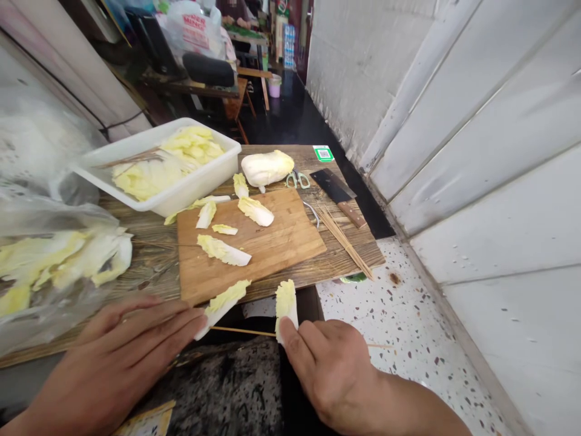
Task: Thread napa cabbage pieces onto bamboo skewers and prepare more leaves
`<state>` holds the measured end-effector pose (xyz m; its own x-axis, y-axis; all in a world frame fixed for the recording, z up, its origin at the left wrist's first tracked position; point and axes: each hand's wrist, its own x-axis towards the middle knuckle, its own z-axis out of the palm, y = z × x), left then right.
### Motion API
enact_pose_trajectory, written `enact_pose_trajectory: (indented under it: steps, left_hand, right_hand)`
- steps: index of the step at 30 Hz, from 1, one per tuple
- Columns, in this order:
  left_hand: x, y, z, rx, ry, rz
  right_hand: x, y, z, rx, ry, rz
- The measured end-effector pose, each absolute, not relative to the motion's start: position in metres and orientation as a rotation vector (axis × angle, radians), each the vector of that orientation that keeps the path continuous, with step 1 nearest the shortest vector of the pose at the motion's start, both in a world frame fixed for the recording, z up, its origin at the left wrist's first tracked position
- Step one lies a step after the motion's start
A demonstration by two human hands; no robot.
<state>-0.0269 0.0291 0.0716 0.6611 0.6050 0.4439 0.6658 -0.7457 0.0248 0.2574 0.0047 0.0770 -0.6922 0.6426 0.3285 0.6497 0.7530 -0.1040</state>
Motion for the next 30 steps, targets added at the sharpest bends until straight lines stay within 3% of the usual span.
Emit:
enact_pose_trajectory:
  steps: [12, 18, 30]
  left_hand:
    - [-0.029, 0.020, 0.053, -2.739, -1.122, -0.853]
    - [-0.030, 0.020, 0.062, -2.776, -1.000, -0.672]
    - [-0.014, 0.014, 0.073, -2.809, -0.927, -0.644]
  right_hand:
    - [0.251, 0.003, 0.076, -0.946, -2.592, 0.040]
    - [0.242, 0.007, 0.079, -0.936, -2.565, -0.023]
    - [0.218, 0.020, 0.080, -0.790, -2.643, -0.211]
